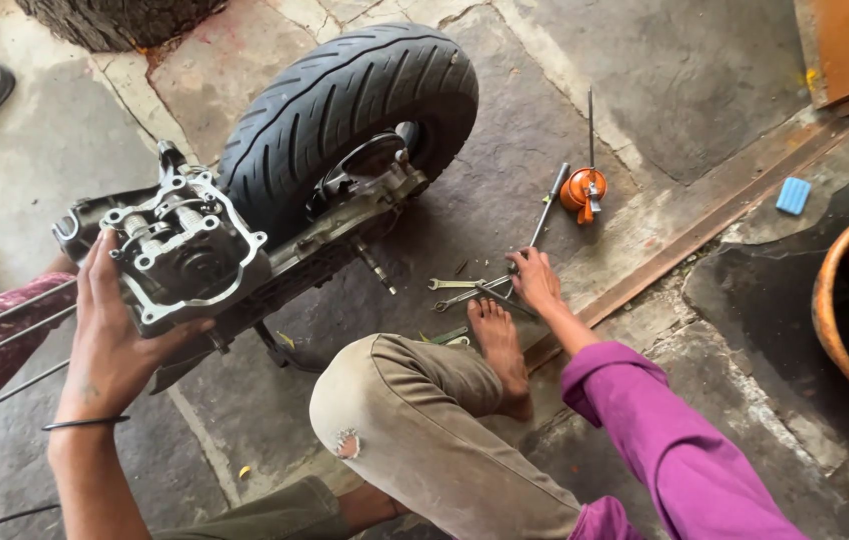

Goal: Repairing and assembling parts of a motorcycle engine block.

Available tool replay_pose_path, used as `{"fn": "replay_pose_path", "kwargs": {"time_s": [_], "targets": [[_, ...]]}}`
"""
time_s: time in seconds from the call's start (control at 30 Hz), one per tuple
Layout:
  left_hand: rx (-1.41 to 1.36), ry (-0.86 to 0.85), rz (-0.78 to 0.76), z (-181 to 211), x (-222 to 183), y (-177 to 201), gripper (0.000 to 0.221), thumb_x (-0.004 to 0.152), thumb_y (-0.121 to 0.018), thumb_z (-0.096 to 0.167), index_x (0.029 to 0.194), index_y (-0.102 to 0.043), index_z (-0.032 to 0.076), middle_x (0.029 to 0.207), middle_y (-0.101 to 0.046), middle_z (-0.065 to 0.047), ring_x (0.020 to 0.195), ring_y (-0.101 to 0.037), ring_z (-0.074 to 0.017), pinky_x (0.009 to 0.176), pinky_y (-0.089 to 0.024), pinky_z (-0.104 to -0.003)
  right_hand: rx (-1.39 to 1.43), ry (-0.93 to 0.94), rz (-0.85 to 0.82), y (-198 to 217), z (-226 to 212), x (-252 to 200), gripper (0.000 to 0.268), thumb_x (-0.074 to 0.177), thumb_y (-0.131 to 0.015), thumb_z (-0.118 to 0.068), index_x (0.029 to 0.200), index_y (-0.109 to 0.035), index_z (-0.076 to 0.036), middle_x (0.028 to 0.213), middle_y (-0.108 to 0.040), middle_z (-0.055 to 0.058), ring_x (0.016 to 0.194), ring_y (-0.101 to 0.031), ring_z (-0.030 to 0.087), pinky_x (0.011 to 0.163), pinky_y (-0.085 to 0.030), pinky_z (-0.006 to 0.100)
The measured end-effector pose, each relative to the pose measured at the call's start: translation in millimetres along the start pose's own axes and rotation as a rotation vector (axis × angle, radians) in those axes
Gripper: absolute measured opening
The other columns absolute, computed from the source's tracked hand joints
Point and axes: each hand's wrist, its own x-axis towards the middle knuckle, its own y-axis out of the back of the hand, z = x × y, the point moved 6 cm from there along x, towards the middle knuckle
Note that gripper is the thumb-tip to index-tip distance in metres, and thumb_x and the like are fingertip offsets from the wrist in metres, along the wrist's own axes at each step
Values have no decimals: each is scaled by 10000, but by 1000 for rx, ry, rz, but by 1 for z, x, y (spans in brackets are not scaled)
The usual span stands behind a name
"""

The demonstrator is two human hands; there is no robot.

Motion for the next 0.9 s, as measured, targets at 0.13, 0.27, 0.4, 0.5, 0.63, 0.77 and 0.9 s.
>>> {"fn": "replay_pose_path", "kwargs": {"time_s": [0.13,0.27,0.4,0.5,0.63,0.77,0.9], "targets": [[-6,2,4,0,3,0,1295,619,-910,360,1645,-201,12,1622,-327,-289,1531,-333,-433,1243,-324,-481,-40,-50,-106,-32,-3,2,376,822,-705,-52,1163,-716,-210,1186,-588,116,1127,-582,333,874,-547,470],[-11,19,5,0,2,1,1296,618,-912,353,1646,-199,13,1606,-337,-298,1518,-342,-442,1235,-328,-489,-91,26,-33,-33,-26,3,323,797,-675,-32,1073,-739,-187,1088,-598,96,1080,-599,311,844,-534,461],[-5,12,0,1,1,0,1297,622,-917,356,1645,-193,21,1603,-332,-303,1517,-337,-449,1232,-329,-504,-299,66,91,-45,-29,10,245,799,-689,-69,1023,-740,-156,1081,-610,99,1053,-567,306,805,-471,444],[-18,11,3,4,4,2,1301,614,-917,349,1646,-190,31,1613,-319,-302,1524,-328,-449,1232,-329,-508,-283,254,39,-54,-53,13,203,856,-668,-139,1043,-739,-168,1050,-625,73,1056,-563,287,843,-439,457],[-7,26,-17,5,2,1,1302,613,-919,337,1648,-188,40,1614,-325,-291,1527,-330,-444,1231,-333,-508,-279,322,-48,-84,-76,8,227,809,-663,-194,1018,-729,-137,1011,-643,63,1043,-574,281,846,-424,477],[-20,36,-18,-1,3,-4,1288,612,-917,321,1643,-196,43,1638,-303,-283,1525,-339,-435,1226,-349,-503,-424,350,-145,-111,-72,8,168,850,-677,-190,1000,-722,-132,1017,-685,52,1069,-593,265,914,-416,505],[-29,6,-4,-5,1,-4,1274,623,-908,294,1648,-192,45,1643,-295,-282,1520,-356,-443,1228,-364,-504,-504,310,-208,-115,-81,16,213,798,-718,-231,987,-740,-137,1019,-712,57,1105,-588,278,1023,-391,551]]}}
